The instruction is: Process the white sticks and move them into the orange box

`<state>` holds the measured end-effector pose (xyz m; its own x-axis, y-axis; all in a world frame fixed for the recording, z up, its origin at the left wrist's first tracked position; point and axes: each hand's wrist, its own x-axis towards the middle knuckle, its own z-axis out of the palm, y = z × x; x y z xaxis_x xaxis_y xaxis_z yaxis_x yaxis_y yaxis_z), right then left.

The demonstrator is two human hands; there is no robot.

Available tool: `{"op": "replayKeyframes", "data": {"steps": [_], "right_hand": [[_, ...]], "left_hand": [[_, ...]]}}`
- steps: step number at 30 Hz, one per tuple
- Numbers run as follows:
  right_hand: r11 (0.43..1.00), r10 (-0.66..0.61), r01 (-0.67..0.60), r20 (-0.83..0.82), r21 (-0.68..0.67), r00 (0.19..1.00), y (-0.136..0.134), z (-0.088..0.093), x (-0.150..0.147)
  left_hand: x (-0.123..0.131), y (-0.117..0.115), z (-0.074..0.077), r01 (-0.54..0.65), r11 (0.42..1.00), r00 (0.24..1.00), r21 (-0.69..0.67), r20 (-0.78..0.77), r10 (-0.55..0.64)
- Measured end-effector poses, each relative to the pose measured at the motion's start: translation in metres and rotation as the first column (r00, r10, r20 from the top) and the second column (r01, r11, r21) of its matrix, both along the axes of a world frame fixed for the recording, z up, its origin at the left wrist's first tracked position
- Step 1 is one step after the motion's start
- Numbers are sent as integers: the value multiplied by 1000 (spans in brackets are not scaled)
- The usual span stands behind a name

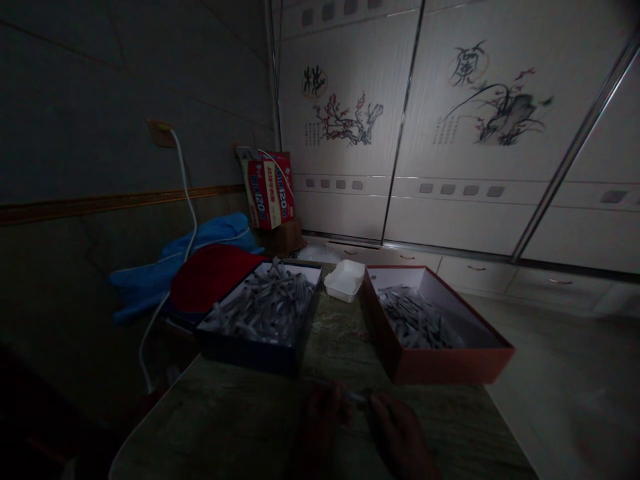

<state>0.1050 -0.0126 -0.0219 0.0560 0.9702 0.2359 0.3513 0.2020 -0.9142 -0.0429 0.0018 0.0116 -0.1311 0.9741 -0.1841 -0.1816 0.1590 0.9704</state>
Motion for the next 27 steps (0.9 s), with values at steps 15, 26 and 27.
{"op": "replayKeyframes", "data": {"steps": [15,26,27], "right_hand": [[998,62,-63,-11,-27,998,-3,14,-1],[1000,9,-8,50,-4,999,0,7,0],[1000,17,-17,42,5,999,-1,8,-1]], "left_hand": [[2,6,-16,-16,999,996,39,91,13],[2,7,-18,-15,1000,997,7,73,14],[2,7,-17,-23,1000,997,4,78,23]]}}
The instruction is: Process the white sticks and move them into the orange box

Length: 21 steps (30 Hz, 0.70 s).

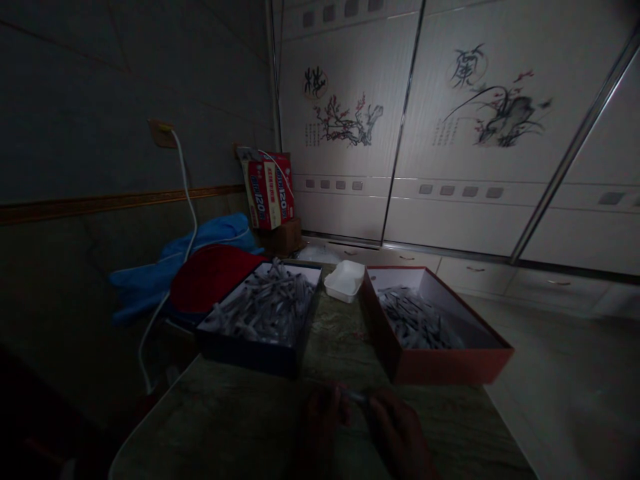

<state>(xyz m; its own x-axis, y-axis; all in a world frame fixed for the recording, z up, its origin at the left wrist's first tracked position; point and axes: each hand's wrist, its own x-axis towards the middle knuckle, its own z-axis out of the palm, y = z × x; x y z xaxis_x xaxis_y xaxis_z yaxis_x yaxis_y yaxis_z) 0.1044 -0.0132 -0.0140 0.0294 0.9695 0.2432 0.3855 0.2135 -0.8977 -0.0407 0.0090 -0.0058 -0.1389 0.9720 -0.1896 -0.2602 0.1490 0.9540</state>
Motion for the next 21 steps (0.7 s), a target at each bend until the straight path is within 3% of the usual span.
{"op": "replayKeyframes", "data": {"steps": [5,9,14,21], "right_hand": [[999,-5,5,-10,-37,1000,-4,1,0],[996,-79,79,-6,-40,997,-5,0,0],[999,10,-11,-28,-42,1000,-2,0,0],[999,-41,40,-23,-21,999,0,0,2]], "left_hand": [[-1,-1,3,2,1000,1000,-17,18,-1],[-3,-2,1,23,1000,1000,4,-22,-23],[-2,-2,-1,7,1000,998,10,58,-8],[-1,0,-5,-6,1000,1000,7,16,6]]}}
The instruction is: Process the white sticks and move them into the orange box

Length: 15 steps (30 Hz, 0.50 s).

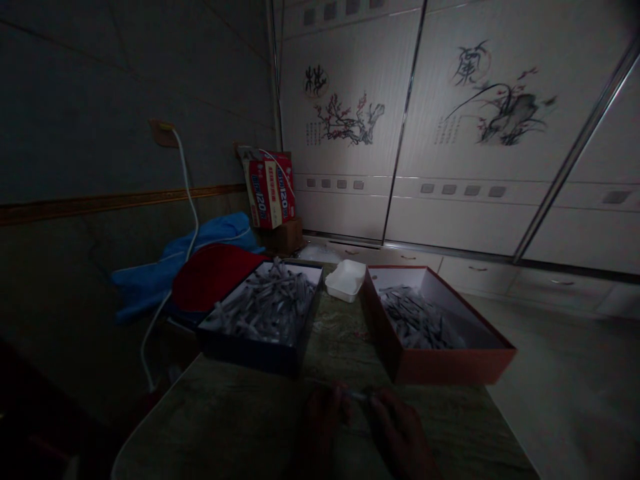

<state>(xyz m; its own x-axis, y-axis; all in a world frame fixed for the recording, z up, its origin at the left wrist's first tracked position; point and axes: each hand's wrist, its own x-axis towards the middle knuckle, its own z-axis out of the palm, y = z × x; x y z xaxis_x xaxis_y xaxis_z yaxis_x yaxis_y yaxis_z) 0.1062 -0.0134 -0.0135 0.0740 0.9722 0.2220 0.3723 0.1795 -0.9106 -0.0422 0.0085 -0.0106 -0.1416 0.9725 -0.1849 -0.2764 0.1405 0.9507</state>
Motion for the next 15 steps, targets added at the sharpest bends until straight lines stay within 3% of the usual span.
{"op": "replayKeyframes", "data": {"steps": [4,9,12,15], "right_hand": [[998,63,-63,-34,2,997,-2,4,-3],[999,-39,39,-18,2,999,-4,2,-4],[998,58,-59,-30,-7,998,-3,2,-2],[998,61,-62,-31,-27,998,-2,4,-1]], "left_hand": [[0,-3,7,9,1000,1000,13,0,-9],[-3,-8,22,5,1000,998,-27,-58,-6],[-3,-8,22,11,1000,999,-23,-29,-12],[-2,-6,17,21,1000,999,-18,31,-21]]}}
